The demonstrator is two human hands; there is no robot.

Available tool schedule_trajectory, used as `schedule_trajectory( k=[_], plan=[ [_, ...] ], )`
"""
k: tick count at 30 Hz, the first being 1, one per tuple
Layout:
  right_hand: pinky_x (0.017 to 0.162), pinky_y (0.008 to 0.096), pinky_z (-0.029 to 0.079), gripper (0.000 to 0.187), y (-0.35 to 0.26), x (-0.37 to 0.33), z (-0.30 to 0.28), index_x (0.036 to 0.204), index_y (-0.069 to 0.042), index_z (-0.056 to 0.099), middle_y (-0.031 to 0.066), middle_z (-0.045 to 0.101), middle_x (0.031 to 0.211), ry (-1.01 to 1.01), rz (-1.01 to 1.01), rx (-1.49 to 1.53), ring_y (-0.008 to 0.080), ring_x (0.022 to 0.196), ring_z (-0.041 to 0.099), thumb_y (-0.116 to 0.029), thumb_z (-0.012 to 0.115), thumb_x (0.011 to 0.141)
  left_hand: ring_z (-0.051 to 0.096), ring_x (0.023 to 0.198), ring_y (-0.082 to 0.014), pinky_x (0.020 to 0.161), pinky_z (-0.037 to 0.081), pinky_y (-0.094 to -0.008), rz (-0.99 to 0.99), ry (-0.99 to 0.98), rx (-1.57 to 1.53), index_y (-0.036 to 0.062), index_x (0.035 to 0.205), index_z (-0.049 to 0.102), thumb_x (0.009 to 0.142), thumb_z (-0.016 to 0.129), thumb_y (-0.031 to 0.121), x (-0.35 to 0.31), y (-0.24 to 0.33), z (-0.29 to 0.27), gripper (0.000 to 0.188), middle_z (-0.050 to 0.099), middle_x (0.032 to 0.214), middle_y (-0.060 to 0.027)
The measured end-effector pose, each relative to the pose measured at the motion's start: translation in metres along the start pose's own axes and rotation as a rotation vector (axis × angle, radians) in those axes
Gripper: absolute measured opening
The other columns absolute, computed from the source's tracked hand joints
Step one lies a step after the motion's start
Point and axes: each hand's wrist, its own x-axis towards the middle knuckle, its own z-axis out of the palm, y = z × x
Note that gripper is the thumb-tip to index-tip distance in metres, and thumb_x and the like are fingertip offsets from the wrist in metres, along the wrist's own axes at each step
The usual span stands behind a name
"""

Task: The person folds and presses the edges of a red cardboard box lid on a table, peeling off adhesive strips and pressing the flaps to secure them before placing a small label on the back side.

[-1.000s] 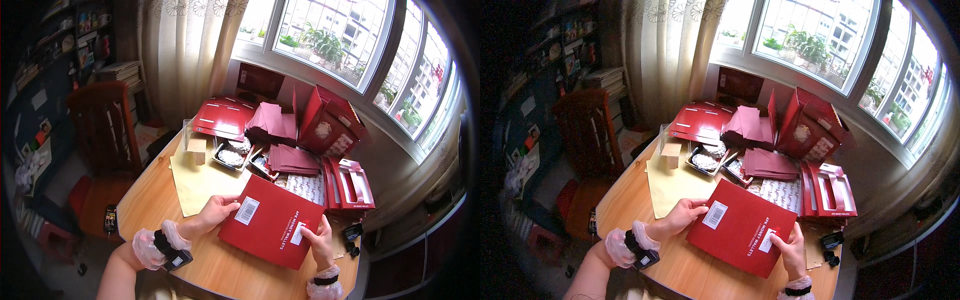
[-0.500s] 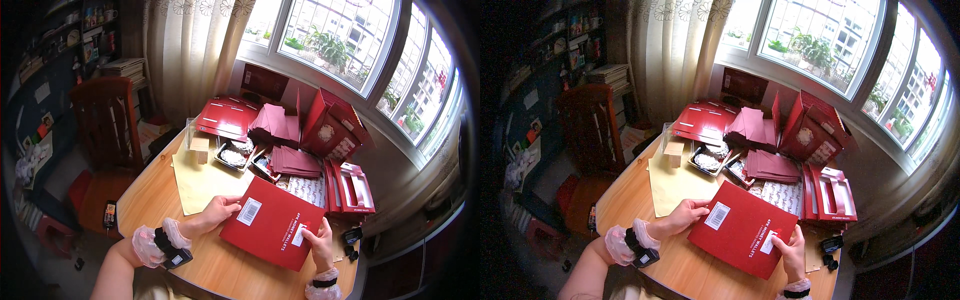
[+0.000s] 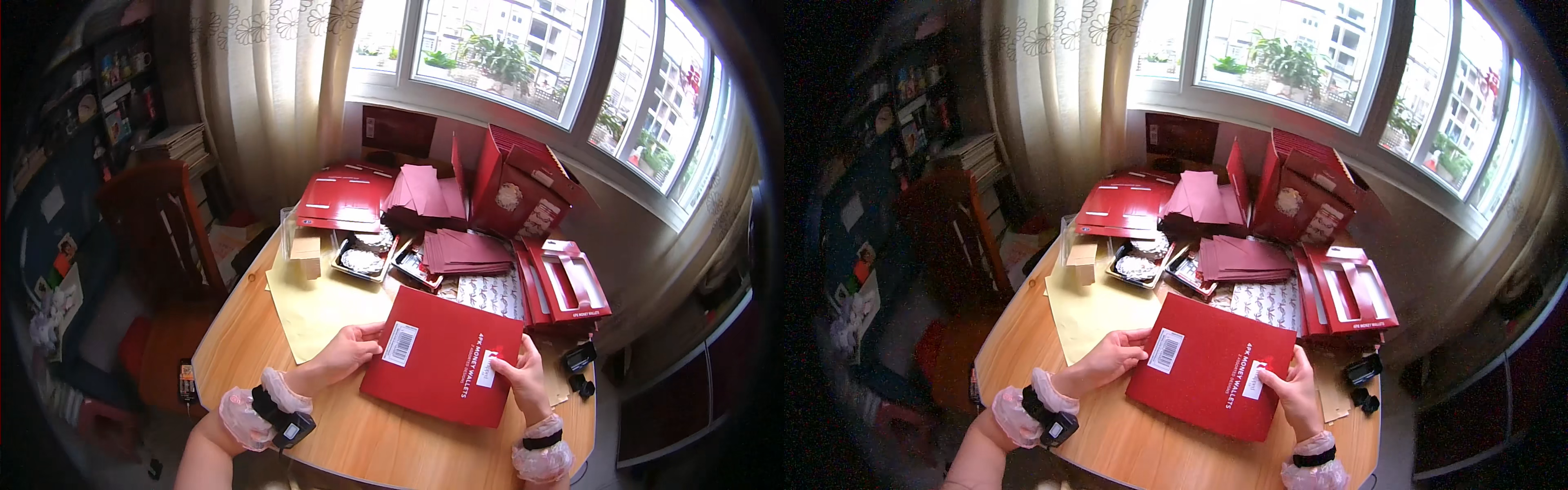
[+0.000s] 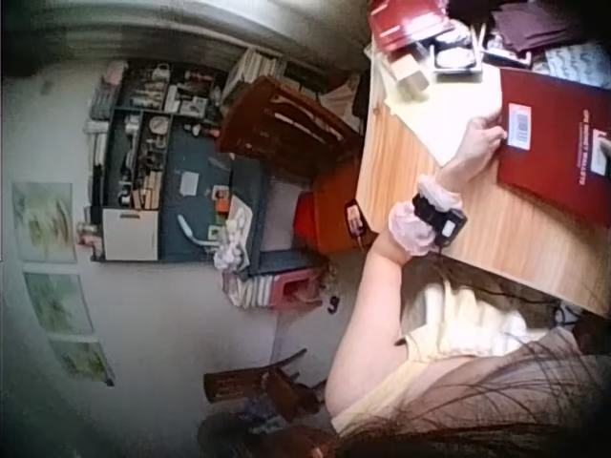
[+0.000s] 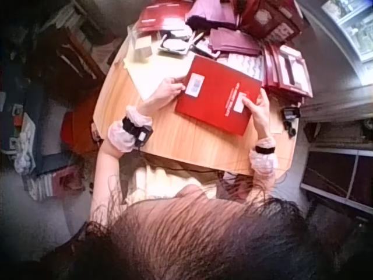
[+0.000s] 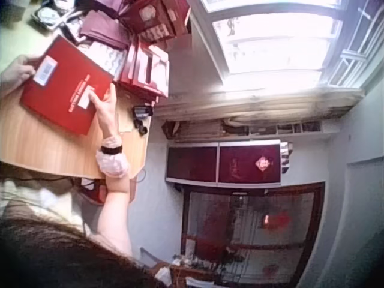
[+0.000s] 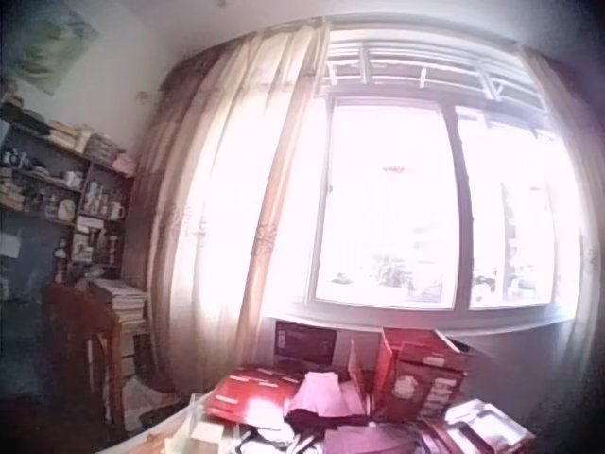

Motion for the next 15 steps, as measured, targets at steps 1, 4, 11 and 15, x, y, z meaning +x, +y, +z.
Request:
schedule_trajectory(
  k=[1,4,11,15],
  plan=[
    [0.088,0.0320,0.059,0.052,-0.0010,-0.0001,0.0002,0.131,0.001,0.045,0.0158,0.068,0.118,0.010,-0.003,0.006,0.0210,0.101,0.071,0.003,0.073,0.087,0.065,0.113,-0.0168,0.098,0.053,-0.0284,0.005,0.012,0.007,-0.0046,0.146,0.045,0.092,0.049,-0.010,-0.0002,0.0003,-0.0007,0.054,0.062,0.134,-0.0132],
    [0.087,0.0322,0.060,0.053,-0.0021,-0.0007,-0.0005,0.131,0.001,0.044,0.0166,0.068,0.118,0.007,0.006,0.003,0.0209,0.100,0.071,0.002,0.073,0.087,0.064,0.113,-0.0169,0.098,0.053,-0.0288,0.020,0.001,-0.010,-0.0053,0.145,0.046,0.096,0.052,-0.005,0.0012,-0.0019,-0.0034,0.050,0.062,0.134,-0.0138],
    [0.086,0.0322,0.060,0.059,-0.0017,-0.0016,-0.0026,0.136,0.000,0.041,0.0176,0.069,0.117,-0.025,0.038,-0.008,0.0212,0.101,0.071,0.000,0.075,0.087,0.068,0.103,-0.0145,0.091,0.057,-0.0290,-0.030,0.150,0.117,-0.0032,0.133,0.059,0.104,0.057,0.014,-0.0002,0.0025,0.0051,0.035,0.069,0.122,-0.0101],
    [0.087,0.0324,0.060,0.060,-0.0027,-0.0006,-0.0002,0.136,0.000,0.040,0.0175,0.069,0.118,-0.033,0.038,0.019,0.0210,0.102,0.071,0.000,0.075,0.087,0.071,0.091,-0.0124,0.080,0.059,-0.0270,-0.050,0.183,0.174,-0.0006,0.125,0.064,0.106,0.055,0.025,-0.0020,-0.0004,-0.0036,0.033,0.072,0.109,-0.0067]
  ],
)
